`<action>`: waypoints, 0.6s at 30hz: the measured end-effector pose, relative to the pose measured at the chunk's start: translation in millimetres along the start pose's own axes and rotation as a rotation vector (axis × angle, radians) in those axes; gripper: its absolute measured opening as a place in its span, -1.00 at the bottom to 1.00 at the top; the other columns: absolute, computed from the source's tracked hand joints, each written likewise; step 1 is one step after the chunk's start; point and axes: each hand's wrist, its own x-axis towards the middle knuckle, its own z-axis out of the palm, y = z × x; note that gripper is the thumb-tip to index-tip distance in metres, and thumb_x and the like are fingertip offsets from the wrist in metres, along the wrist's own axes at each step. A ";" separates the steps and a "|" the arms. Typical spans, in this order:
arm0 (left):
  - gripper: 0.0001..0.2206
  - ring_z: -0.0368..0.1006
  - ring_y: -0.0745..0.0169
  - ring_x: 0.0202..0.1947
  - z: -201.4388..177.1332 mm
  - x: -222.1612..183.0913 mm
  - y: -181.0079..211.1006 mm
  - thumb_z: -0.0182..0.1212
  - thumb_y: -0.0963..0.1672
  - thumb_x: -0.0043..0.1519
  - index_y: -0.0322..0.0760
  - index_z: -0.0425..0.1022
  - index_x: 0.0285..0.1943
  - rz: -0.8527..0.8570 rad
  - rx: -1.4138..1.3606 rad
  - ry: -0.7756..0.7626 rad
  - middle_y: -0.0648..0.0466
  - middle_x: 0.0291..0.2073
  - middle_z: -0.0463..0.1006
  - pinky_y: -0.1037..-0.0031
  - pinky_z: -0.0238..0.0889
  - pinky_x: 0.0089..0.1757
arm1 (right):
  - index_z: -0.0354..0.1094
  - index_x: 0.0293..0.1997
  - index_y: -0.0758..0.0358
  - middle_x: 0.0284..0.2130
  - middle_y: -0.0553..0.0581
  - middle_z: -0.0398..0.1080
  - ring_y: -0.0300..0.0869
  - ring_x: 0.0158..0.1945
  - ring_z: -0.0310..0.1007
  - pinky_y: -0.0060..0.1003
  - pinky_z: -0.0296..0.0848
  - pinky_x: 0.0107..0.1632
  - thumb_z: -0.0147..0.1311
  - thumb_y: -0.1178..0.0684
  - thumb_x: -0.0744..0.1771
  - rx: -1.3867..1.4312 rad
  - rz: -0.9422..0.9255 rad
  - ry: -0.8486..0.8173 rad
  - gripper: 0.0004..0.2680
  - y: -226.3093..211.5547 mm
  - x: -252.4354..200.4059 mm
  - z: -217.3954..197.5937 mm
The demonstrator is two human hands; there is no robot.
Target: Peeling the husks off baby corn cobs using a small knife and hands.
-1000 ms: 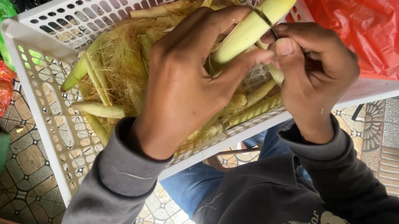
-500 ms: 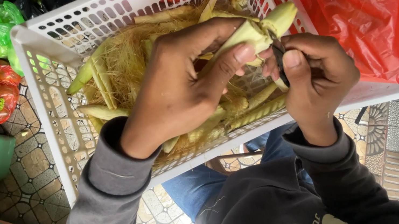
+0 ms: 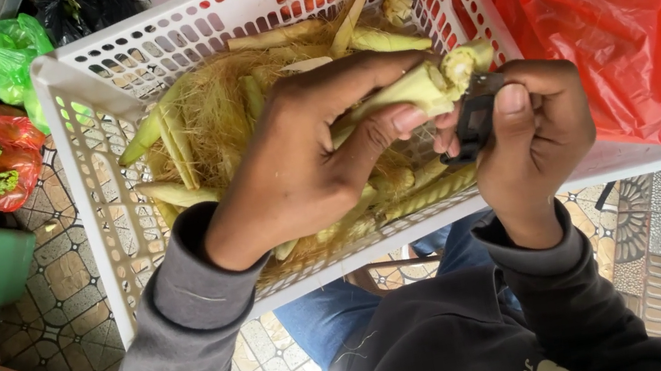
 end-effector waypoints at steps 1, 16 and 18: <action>-0.72 0.67 0.08 -0.14 -0.1 0.2 -0.6 0.15 -0.27 0.39 -0.49 0.36 0.27 0.010 -0.002 -0.002 -0.17 0.01 0.65 0.45 0.62 -0.15 | 0.09 -0.10 0.38 -0.47 0.35 0.35 -0.05 -0.53 0.48 -0.32 0.44 -0.50 -0.19 -0.03 0.52 0.005 -0.008 0.019 -0.77 1.1 -0.1 0.3; -0.67 0.70 -0.07 0.04 4.0 -1.9 -2.2 0.27 -0.28 0.33 -0.40 0.38 0.27 0.003 0.019 -0.032 -0.16 0.12 0.61 0.31 0.69 0.02 | 0.13 0.14 0.32 -0.45 0.17 0.30 -0.20 -0.54 0.31 -0.34 0.34 -0.38 -0.13 -0.19 0.50 0.079 0.064 -0.056 -0.69 2.8 3.6 -4.2; -0.68 0.71 -0.05 0.03 3.4 -1.6 0.7 0.26 -0.26 0.34 -0.40 0.39 0.27 0.007 0.011 -0.027 -0.15 0.11 0.62 0.32 0.69 0.02 | 0.13 0.11 0.35 -0.42 0.20 0.30 -0.18 -0.53 0.32 -0.31 0.36 -0.38 -0.09 -0.17 0.49 0.121 0.141 -0.057 -0.69 6.2 -0.8 -7.9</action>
